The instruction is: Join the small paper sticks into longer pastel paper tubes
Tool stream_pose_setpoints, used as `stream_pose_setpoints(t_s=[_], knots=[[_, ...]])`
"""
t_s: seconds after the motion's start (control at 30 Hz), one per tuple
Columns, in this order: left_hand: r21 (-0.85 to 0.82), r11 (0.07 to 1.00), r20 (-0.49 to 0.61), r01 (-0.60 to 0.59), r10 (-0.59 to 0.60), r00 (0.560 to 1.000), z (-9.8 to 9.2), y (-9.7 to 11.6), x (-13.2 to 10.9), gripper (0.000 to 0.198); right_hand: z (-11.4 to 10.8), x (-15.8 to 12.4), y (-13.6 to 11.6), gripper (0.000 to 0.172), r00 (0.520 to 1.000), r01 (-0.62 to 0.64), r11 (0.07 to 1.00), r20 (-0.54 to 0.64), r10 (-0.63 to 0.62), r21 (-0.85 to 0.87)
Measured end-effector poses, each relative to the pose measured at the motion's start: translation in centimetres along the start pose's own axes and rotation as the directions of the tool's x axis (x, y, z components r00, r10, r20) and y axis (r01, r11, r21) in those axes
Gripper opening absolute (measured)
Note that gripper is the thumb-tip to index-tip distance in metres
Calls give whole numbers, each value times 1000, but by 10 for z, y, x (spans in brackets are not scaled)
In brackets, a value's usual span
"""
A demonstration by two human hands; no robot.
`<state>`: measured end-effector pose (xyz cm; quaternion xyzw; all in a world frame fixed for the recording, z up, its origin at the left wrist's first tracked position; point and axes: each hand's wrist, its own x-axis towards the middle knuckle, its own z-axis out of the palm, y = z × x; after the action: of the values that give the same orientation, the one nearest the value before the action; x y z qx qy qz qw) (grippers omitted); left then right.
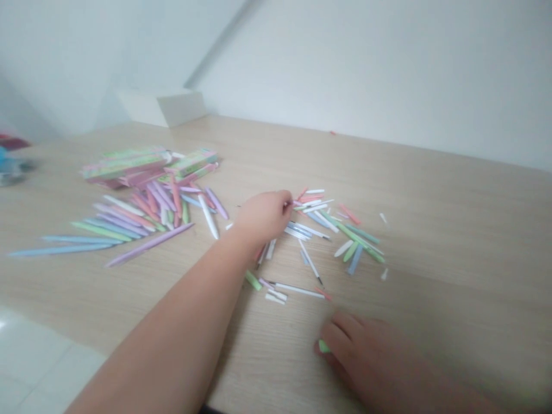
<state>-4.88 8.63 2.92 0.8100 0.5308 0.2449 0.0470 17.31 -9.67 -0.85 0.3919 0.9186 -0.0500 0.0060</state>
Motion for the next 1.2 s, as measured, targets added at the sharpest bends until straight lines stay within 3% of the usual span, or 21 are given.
stream_pose_setpoints(t_s=[0.13,0.23,0.43,0.63,0.97,1.2], knots=[[175,984,64,40,-52,997,5,-13,5,31,5,1,1,7,999,-11,1000,-30,11,15],[220,976,60,-6,-7,998,14,-14,7,30,5,1,3,9,1000,-14,1000,-27,15,17],[197,976,50,-95,87,995,31,-6,11,35,-16,-7,1,23,996,87,996,22,-86,-35],[157,986,100,-61,45,994,39,3,18,34,-17,-19,5,34,976,163,976,-122,-181,-147],[271,963,209,-1,-57,976,39,23,37,31,-2,-10,7,29,965,88,986,-233,-120,-142],[330,944,266,-33,-59,962,39,39,55,29,-6,-6,8,22,966,92,984,-228,-125,-151]])
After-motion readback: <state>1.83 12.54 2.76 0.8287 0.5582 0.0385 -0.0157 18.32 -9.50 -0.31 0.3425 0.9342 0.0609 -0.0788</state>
